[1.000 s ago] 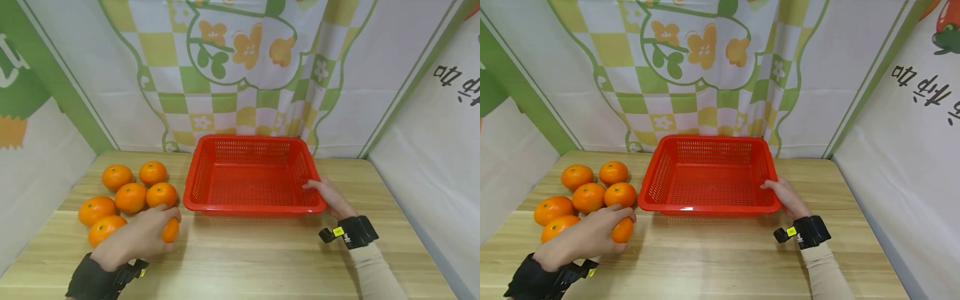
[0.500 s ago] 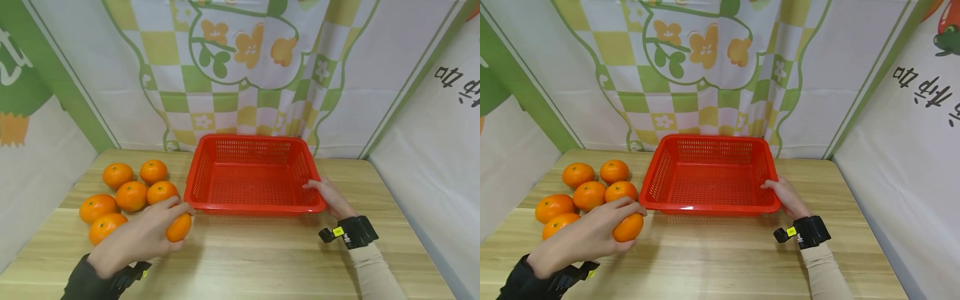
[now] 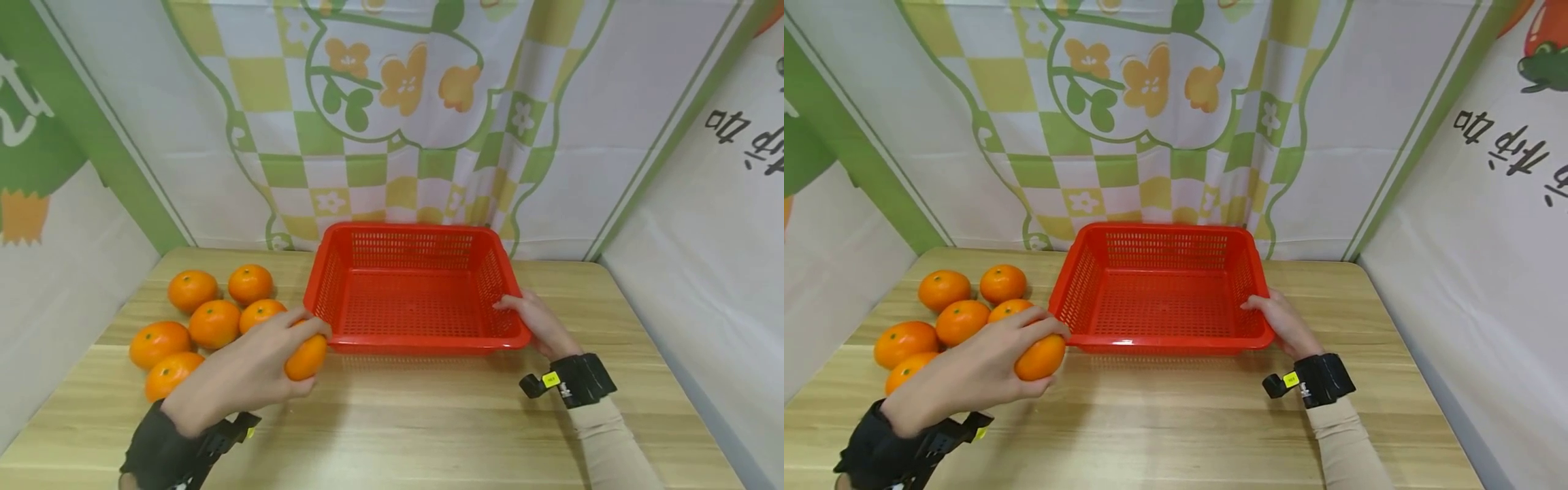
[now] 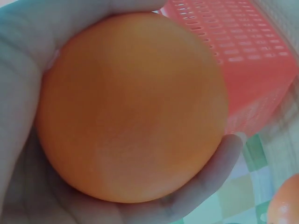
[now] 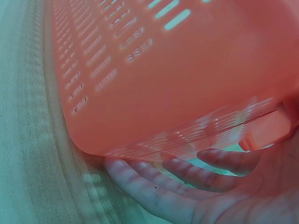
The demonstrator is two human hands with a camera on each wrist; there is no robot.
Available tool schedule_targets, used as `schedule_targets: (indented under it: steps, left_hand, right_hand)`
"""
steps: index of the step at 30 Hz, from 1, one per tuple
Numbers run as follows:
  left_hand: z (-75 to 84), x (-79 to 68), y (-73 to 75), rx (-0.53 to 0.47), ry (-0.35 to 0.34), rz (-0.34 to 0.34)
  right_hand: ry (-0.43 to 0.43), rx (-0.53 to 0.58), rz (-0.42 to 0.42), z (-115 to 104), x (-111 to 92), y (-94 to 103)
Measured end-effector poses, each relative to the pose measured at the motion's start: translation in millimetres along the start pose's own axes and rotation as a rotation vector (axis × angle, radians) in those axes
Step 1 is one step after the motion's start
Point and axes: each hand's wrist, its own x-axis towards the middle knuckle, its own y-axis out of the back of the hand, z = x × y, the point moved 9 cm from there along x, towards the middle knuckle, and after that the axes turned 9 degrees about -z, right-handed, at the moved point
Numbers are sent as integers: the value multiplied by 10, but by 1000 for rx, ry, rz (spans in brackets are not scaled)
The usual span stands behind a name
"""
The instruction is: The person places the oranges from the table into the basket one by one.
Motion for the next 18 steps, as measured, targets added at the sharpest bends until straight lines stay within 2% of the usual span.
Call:
schedule_targets:
  steps: [7, 12, 18]
  left_hand:
    - [106, 92, 88, 26, -54, 37]
    - [174, 210, 118, 55, -88, 30]
    - [226, 369, 175, 52, -163, 42]
  right_hand:
    - [14, 2, -2, -23, 16, 9]
    - [5, -9, 9, -19, 0, 17]
    - [2, 6, 9, -2, -7, 3]
